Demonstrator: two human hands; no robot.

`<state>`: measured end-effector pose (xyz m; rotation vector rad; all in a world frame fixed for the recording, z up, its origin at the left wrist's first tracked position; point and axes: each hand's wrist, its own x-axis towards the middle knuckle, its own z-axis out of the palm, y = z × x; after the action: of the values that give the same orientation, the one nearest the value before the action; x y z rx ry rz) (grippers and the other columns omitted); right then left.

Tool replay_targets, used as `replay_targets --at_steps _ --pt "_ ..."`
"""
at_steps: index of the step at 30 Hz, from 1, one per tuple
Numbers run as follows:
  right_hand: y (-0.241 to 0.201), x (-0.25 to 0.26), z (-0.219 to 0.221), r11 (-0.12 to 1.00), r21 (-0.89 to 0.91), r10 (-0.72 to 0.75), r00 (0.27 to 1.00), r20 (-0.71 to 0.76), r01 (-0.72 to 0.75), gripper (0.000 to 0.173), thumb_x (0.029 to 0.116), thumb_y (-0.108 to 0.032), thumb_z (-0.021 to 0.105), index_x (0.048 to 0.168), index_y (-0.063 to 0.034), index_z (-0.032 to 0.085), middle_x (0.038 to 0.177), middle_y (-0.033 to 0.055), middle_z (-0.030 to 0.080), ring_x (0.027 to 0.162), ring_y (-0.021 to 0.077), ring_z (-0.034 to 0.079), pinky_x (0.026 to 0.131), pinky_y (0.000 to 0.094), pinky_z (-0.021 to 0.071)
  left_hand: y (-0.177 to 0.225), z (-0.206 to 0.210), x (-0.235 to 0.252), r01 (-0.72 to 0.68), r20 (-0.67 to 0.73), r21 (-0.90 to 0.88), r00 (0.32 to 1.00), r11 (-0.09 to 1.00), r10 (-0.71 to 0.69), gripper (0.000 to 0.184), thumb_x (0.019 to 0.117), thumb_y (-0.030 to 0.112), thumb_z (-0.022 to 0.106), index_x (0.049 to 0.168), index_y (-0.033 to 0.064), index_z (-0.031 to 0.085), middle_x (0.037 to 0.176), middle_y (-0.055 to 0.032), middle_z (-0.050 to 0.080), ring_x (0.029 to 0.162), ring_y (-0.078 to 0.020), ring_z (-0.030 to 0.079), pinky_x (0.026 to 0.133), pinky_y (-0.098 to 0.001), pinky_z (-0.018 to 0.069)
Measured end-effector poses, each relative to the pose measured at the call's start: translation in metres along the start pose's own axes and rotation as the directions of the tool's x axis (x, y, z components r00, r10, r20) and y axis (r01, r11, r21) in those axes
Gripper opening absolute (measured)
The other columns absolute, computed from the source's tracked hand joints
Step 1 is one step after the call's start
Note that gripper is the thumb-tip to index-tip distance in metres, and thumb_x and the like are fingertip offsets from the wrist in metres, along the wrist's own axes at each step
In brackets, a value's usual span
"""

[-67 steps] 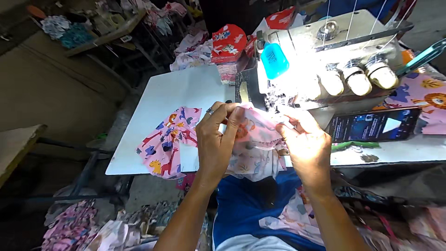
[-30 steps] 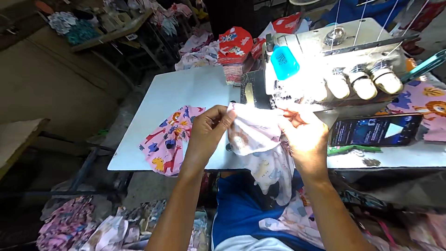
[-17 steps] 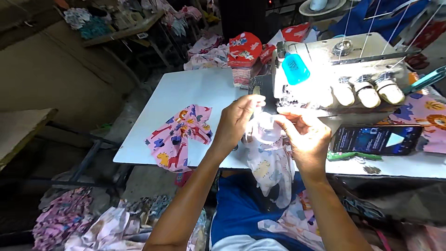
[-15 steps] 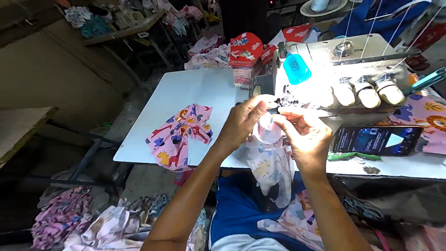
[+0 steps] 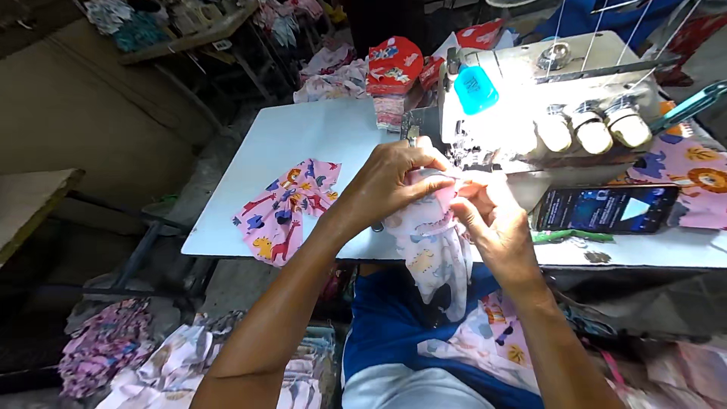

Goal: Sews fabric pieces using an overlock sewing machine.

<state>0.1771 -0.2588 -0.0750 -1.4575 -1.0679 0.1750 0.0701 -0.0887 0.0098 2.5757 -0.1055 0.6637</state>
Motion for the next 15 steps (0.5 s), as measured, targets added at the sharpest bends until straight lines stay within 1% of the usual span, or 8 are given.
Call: replay_targets --at_steps 2,3,4,6,8,11,13,15 --pt "0.009 -0.007 -0.004 0.998 -0.031 0.06 0.993 0.101 -0.057 0.031 0.094 -0.033 0.072 0.115 -0.0113 0.068 0.09 -0.0057 0.069 0.076 -0.0014 0.064 0.067 0.0165 0.0535 -0.003 -0.003 0.0 -0.044 0.015 0.002 0.999 0.999 0.044 0.019 0.0967 0.018 0.068 0.096 0.0011 0.075 0.089 -0.0066 0.065 0.085 -0.0062 0.058 0.076 -0.0185 0.044" --pt "0.012 -0.01 -0.007 0.996 -0.02 0.089 0.987 0.133 -0.087 0.026 0.0918 -0.032 0.075 0.109 -0.0121 0.07 0.087 -0.0057 0.067 0.073 -0.0009 0.061 0.064 0.0163 0.0511 -0.004 -0.004 0.0 -0.059 0.027 0.005 0.998 0.998 0.058 0.019 0.0974 0.018 0.067 0.097 0.0008 0.074 0.091 -0.0073 0.067 0.087 -0.0067 0.06 0.079 -0.0194 0.0452" --pt "0.015 -0.011 -0.01 0.995 0.0 0.098 0.983 0.158 -0.099 0.021 0.0915 -0.028 0.076 0.103 -0.0121 0.07 0.087 -0.005 0.065 0.072 -0.0005 0.06 0.063 0.0159 0.0505 -0.005 -0.005 0.0 -0.067 0.033 0.007 0.997 0.998 0.067 0.019 0.0979 0.018 0.066 0.097 0.0007 0.074 0.092 -0.0072 0.069 0.088 -0.0058 0.061 0.079 -0.0192 0.0459" --pt "0.017 -0.012 -0.016 0.992 0.049 0.105 0.976 0.19 -0.117 0.012 0.0913 -0.021 0.076 0.097 -0.0124 0.07 0.087 -0.0046 0.066 0.072 -0.0002 0.063 0.064 0.0153 0.0541 -0.005 -0.005 0.0 -0.075 0.027 -0.003 0.997 0.997 0.076 0.019 0.0983 0.017 0.065 0.097 -0.0002 0.073 0.091 -0.0067 0.069 0.084 -0.0026 0.06 0.076 -0.0171 0.0444" --pt "0.018 -0.013 -0.019 0.985 0.086 0.125 0.966 0.228 -0.148 0.01 0.0906 -0.017 0.076 0.097 -0.0125 0.069 0.091 -0.0041 0.068 0.076 0.0014 0.065 0.067 0.0167 0.057 -0.005 -0.005 -0.001 -0.083 0.029 -0.01 0.996 0.997 0.083 0.019 0.0985 0.017 0.065 0.097 -0.0006 0.073 0.091 -0.0063 0.069 0.083 -0.0003 0.059 0.075 -0.0145 0.0446" --pt "0.018 -0.014 -0.021 0.963 0.186 0.137 0.951 0.277 -0.193 0.015 0.0896 -0.009 0.075 0.102 -0.012 0.068 0.092 -0.0038 0.07 0.074 0.0031 0.066 0.066 0.0169 0.0557 -0.003 -0.003 -0.001 -0.09 0.031 -0.027 0.995 0.996 0.091 0.019 0.0982 0.016 0.065 0.097 -0.0011 0.072 0.092 -0.0064 0.07 0.085 0.0007 0.06 0.077 -0.0136 0.0453" --pt "0.017 -0.014 -0.022 0.958 0.2 0.141 0.947 0.288 -0.204 0.016 0.0913 -0.009 0.073 0.106 -0.0115 0.067 0.092 -0.0038 0.07 0.076 0.0027 0.066 0.067 0.0164 0.0556 -0.002 -0.003 -0.001 -0.096 0.03 -0.048 0.995 0.994 0.098 0.018 0.0982 0.015 0.065 0.097 -0.0017 0.073 0.093 -0.0068 0.071 0.087 0.0007 0.061 0.079 -0.0137 0.0464" --pt "0.017 -0.015 -0.023 0.966 0.17 0.143 0.948 0.285 -0.197 0.015 0.0947 -0.012 0.07 0.11 -0.0117 0.068 0.097 -0.0044 0.07 0.084 0.0019 0.067 0.073 0.0169 0.0572 -0.002 -0.003 -0.003 -0.1 0.026 -0.065 0.994 0.993 0.102 0.018 0.0984 0.014 0.065 0.097 -0.0023 0.072 0.093 -0.0068 0.071 0.087 0.0006 0.061 0.08 -0.0141 0.0463"
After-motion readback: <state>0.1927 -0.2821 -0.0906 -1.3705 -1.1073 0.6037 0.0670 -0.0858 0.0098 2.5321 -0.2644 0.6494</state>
